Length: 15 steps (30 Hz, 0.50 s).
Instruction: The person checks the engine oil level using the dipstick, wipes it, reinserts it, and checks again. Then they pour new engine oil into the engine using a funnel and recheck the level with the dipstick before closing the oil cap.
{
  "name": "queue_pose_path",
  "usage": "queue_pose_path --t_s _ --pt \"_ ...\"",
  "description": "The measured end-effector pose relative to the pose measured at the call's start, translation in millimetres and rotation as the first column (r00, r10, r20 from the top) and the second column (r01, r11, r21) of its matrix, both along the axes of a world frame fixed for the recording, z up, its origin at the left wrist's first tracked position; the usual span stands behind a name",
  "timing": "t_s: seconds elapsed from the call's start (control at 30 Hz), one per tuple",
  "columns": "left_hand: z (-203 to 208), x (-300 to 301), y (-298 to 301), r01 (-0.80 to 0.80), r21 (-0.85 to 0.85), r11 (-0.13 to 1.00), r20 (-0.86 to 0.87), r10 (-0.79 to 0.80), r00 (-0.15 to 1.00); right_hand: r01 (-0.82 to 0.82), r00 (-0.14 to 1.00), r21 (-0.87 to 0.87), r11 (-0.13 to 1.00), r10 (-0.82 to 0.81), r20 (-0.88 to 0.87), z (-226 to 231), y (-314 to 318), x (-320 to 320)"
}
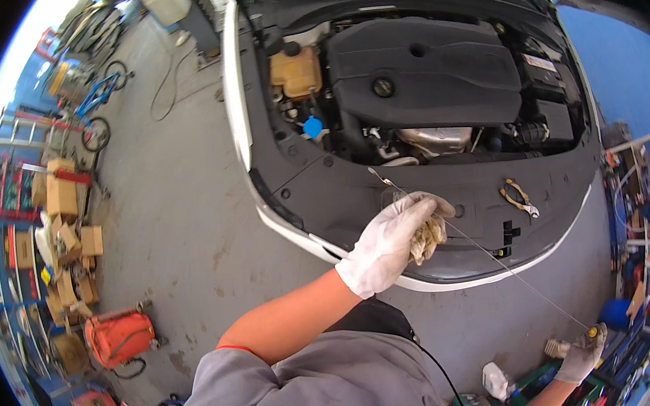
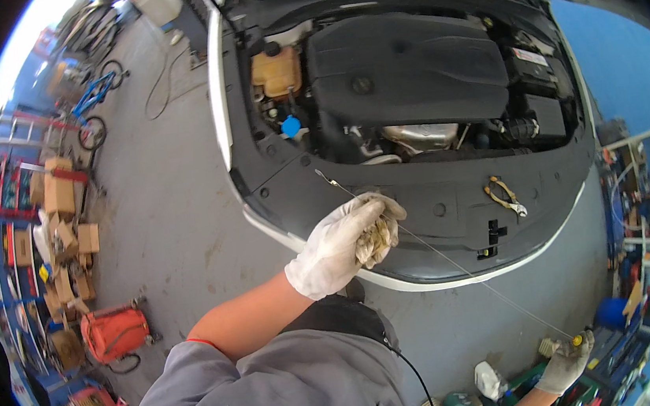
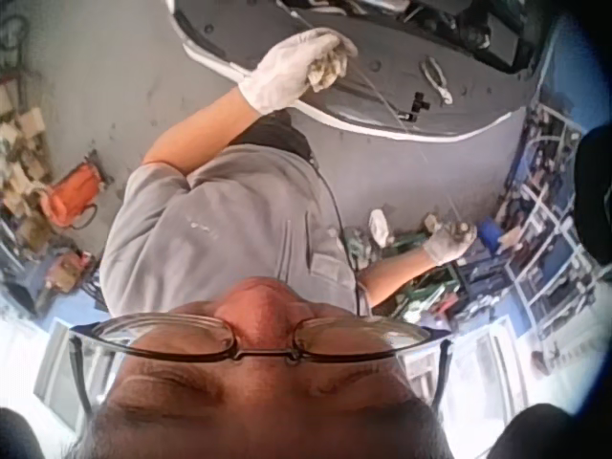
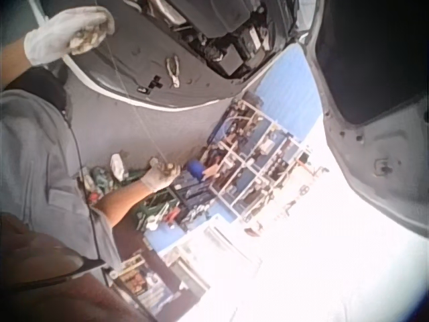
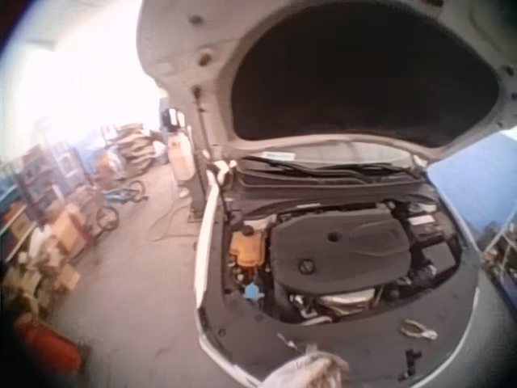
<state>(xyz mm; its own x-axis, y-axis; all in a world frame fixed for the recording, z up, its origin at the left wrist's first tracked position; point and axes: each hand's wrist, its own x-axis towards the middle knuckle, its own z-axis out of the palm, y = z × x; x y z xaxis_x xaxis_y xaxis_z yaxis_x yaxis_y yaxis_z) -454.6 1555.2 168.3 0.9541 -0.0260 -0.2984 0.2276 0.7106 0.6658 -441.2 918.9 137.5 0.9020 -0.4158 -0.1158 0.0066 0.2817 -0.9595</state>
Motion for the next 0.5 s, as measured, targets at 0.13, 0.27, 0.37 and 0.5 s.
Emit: queue_pose_path --t_s 0.13,0.27,0.37,0.5 --pt "-30.0 74.4 30.5 0.047 0.068 0.997 0.015 -0.048 0.999 -0.101 0.988 -0.037 0.994 0.105 0.112 24.3 45.1 -17.5" --pt "-69.7 173.6 39.3 0.049 0.094 0.994 0.014 -0.051 0.999 -0.151 0.957 -0.274 0.950 0.210 0.201 85.0 139.1 -8.3" --pt "-93.3 244.3 34.9 0.054 0.067 0.996 -0.031 -0.052 0.998 0.144 0.966 -0.367 0.919 -0.051 0.252 124.9 224.6 4.3" --pt "-117.4 314.7 34.7 0.055 -0.015 0.998 -0.099 -0.056 0.993 0.110 0.947 -0.566 0.817 0.087 0.309 150.4 290.5 54.4"
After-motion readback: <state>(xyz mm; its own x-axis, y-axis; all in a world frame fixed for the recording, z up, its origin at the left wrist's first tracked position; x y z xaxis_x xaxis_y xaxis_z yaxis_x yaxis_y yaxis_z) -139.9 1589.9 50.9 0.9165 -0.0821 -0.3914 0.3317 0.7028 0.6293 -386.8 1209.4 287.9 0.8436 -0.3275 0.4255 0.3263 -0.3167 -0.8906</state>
